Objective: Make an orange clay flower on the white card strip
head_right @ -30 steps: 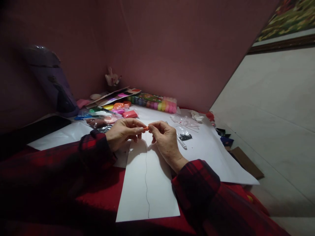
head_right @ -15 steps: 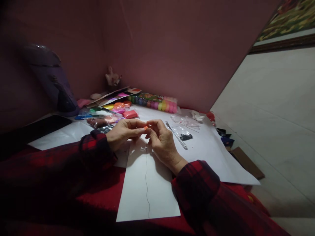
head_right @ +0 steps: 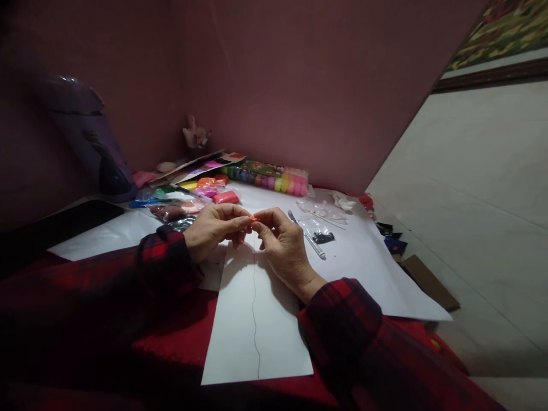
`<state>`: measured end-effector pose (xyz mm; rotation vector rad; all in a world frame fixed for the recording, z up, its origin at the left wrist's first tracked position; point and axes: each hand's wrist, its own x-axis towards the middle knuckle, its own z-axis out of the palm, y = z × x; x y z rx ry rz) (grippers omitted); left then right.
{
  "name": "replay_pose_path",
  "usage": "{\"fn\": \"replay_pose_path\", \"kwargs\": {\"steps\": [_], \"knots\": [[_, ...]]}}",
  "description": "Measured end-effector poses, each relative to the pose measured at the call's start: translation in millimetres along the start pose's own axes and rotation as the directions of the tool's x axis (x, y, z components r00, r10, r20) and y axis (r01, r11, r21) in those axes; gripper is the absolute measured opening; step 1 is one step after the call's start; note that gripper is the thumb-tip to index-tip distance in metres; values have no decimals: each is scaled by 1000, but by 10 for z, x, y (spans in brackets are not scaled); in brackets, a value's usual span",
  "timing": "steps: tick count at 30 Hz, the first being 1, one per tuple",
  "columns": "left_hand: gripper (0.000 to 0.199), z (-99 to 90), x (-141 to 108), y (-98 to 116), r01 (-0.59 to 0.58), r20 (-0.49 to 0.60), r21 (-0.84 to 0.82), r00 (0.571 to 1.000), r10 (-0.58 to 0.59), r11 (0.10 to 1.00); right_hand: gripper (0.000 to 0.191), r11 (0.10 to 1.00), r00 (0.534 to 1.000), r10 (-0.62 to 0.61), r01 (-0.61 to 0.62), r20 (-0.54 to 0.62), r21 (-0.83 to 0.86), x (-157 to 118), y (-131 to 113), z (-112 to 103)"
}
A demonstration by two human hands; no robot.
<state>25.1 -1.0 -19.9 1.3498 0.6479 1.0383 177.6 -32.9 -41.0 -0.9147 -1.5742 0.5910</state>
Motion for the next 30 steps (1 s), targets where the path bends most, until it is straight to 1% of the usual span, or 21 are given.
{"fn": "replay_pose_path", "kwargs": {"steps": [4,8,9,13,15,18,21,24,28,30], "knots": [[30,-6,0,-9,31,-36,-69,999,-34,997,14,995,999,32,-29,-32,91,17,2,-1],[26,-18,9,-10,68,55,-64,996,-65,996,13,993,998,58,-56,-14,104,19,4,-13],[25,-19,11,-8,71,61,-66,996,-67,995,13,993,998,65,-63,-9,103,20,3,-15],[24,-20,14,1,97,28,-84,995,-95,992,16,983,993,115,-110,-27,148,32,0,-16],[26,-21,15,0,102,26,-92,995,-100,991,18,970,989,149,-144,-12,197,40,-1,-17],[30,-22,14,-7,69,1,-117,998,-70,991,22,938,975,218,-223,49,264,44,-4,-22],[31,-14,6,-12,18,-13,-118,1000,-20,993,26,909,956,285,-292,68,296,39,-15,-23],[30,-5,-3,-12,-6,16,-77,1000,7,997,27,896,945,319,-327,78,302,35,-28,-23],[28,-12,-4,-15,-45,-27,-82,999,42,996,31,853,916,371,-401,152,335,39,-23,-28],[27,-16,-3,-18,-69,-34,-84,997,66,994,33,838,907,386,-422,171,347,45,-17,-29]]}}
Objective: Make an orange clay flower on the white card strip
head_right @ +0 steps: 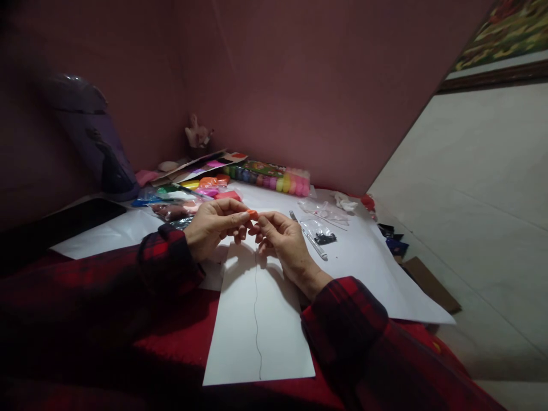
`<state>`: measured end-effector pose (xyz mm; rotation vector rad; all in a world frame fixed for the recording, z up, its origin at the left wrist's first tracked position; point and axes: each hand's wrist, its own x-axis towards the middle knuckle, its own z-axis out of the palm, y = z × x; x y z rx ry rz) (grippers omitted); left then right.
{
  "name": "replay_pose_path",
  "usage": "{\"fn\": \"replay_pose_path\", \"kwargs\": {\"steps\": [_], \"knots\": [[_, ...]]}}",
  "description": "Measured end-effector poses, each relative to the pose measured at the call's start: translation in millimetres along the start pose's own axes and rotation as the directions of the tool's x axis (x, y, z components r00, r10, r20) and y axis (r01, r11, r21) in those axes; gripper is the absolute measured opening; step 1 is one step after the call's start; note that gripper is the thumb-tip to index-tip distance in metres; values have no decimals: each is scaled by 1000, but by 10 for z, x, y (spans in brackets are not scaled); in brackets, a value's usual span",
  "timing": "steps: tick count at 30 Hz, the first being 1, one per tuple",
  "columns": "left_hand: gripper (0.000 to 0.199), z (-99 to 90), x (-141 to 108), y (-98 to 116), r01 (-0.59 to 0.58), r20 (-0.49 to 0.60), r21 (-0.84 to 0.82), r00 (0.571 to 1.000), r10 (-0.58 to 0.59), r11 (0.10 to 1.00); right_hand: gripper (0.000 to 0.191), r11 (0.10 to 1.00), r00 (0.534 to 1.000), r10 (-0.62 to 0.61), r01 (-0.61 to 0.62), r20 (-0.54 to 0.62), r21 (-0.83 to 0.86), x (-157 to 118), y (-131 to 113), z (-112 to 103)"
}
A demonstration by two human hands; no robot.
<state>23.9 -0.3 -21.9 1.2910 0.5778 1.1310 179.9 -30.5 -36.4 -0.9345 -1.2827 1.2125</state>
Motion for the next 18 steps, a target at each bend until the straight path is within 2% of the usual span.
{"fn": "replay_pose_path", "kwargs": {"steps": [5,12,18], "knots": [[26,8,-8,-8,-12,67,21,998,10,1000,36,1000,1000,12,-11,-18,9,10,-2,7],[26,45,-24,22,-85,-11,24,996,85,996,34,998,1000,4,-3,-15,57,13,13,-6],[26,46,-27,7,-29,21,33,999,29,999,32,998,999,10,-8,-38,56,14,3,-6]]}}
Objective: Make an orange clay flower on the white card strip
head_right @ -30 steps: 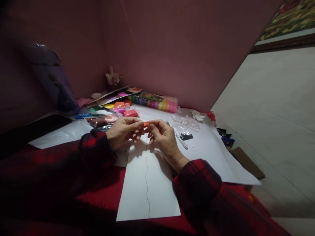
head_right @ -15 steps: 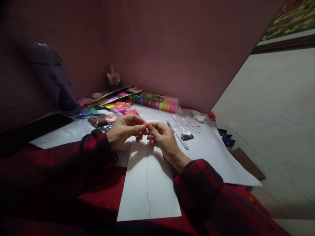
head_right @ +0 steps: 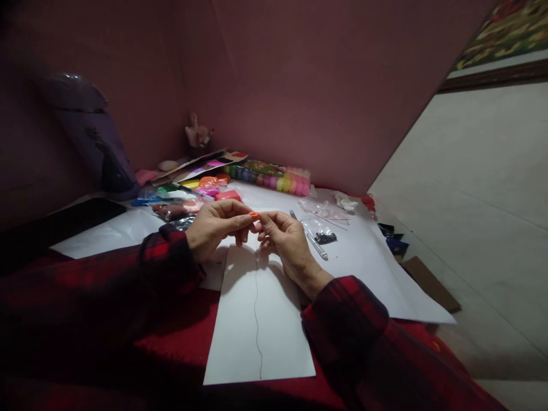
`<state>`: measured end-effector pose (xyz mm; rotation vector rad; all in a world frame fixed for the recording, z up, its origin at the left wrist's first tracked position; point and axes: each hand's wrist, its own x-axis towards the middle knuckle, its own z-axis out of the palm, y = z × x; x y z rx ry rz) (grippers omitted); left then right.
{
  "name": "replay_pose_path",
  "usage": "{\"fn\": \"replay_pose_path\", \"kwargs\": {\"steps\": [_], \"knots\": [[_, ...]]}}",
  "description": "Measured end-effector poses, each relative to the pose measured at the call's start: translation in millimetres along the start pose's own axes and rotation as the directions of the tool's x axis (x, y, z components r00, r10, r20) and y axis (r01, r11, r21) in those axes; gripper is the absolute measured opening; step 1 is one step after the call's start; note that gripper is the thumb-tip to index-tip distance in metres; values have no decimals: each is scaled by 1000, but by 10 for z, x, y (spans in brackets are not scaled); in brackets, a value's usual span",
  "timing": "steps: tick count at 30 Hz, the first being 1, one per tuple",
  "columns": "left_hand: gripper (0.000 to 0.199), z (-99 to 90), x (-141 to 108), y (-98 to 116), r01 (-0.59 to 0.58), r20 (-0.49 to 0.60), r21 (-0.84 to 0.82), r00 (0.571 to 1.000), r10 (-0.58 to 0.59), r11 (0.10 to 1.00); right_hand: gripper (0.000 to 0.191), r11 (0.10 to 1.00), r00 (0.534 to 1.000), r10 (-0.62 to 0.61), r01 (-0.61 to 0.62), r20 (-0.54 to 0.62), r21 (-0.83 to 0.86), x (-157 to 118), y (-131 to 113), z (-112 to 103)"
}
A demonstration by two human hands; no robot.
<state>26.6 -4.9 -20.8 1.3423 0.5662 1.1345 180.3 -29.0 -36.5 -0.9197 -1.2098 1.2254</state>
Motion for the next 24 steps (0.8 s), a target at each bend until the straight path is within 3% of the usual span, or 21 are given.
{"fn": "replay_pose_path", "kwargs": {"steps": [5,11,18,24], "knots": [[30,-19,20,-3,8,-52,-30,999,-10,1000,33,1000,1000,8,-8,-5,7,-4,-1,-1],[26,2,-7,9,-21,29,20,999,21,1000,33,1000,1000,16,-16,6,0,9,4,-12],[25,-9,10,13,-59,-53,-20,997,58,998,34,1000,999,14,-14,33,14,10,12,-20],[26,-4,6,12,-18,18,-13,1000,18,1000,33,1000,1000,-20,20,19,-15,10,6,-22]]}}
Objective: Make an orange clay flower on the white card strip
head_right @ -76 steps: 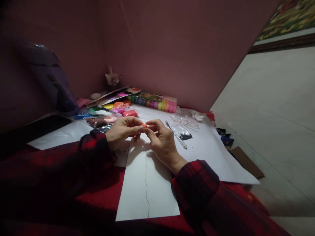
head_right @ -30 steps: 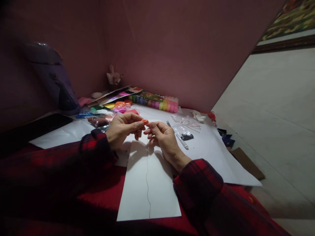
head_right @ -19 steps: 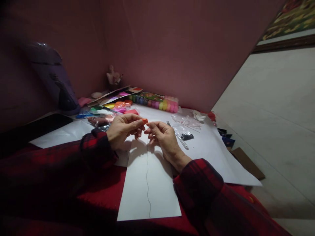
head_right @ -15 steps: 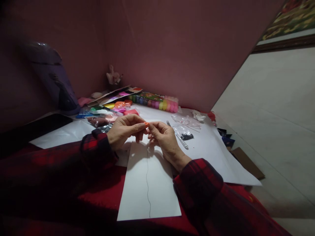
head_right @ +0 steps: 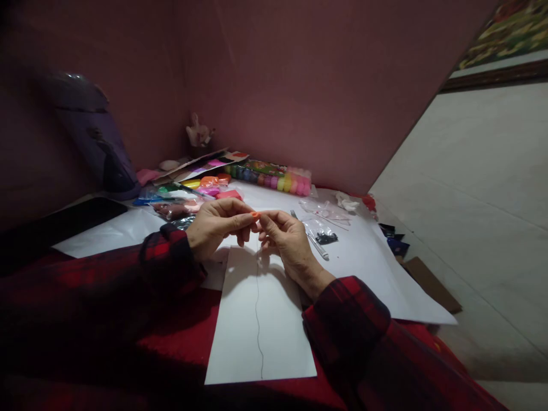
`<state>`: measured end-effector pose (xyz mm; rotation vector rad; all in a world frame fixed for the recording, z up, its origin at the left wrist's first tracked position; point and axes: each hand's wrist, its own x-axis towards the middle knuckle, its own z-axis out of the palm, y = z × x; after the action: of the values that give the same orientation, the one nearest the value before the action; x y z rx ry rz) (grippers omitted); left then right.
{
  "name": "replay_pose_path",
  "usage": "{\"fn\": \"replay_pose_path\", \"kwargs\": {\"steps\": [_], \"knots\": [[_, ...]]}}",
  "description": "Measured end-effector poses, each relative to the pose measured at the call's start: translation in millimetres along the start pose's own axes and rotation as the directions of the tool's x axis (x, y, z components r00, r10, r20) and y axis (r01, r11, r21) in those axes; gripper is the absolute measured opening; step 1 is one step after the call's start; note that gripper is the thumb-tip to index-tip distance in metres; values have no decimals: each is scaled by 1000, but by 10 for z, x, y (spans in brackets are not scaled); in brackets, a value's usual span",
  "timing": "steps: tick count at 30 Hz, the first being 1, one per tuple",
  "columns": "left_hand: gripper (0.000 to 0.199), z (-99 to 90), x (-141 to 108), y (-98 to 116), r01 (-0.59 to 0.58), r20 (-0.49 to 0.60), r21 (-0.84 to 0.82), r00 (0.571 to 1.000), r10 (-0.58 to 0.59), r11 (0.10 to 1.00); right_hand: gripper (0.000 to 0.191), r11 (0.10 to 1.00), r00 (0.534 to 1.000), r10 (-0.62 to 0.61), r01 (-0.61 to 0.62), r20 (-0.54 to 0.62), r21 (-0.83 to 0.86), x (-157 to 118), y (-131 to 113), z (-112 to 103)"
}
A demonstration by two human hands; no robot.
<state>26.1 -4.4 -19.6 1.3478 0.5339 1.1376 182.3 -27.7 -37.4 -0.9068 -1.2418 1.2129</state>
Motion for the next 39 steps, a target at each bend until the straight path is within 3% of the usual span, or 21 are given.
{"fn": "replay_pose_path", "kwargs": {"steps": [6,11,15,22,28,33,39], "knots": [[25,-28,16,-22,94,26,-63,995,-92,994,26,945,959,-282,275,-18,-177,-16,-9,28],[16,-28,4,7,170,-17,-74,985,-172,983,11,869,908,-417,382,-49,-313,-61,-3,54],[4,-33,11,39,251,-86,-140,961,-264,958,12,848,887,-450,389,-101,-360,-90,-6,52],[11,-30,16,41,331,-29,-180,940,-341,926,13,812,861,-499,422,-104,-404,-97,2,54],[13,-15,-1,38,323,22,-173,946,-324,930,9,692,838,-545,469,29,-548,-107,32,31],[15,-13,3,34,362,38,-199,932,-362,911,12,640,783,-622,506,-4,-578,-136,10,23],[19,-34,21,20,405,82,-219,914,-397,888,8,567,780,-621,516,79,-643,-139,-2,29]]}}
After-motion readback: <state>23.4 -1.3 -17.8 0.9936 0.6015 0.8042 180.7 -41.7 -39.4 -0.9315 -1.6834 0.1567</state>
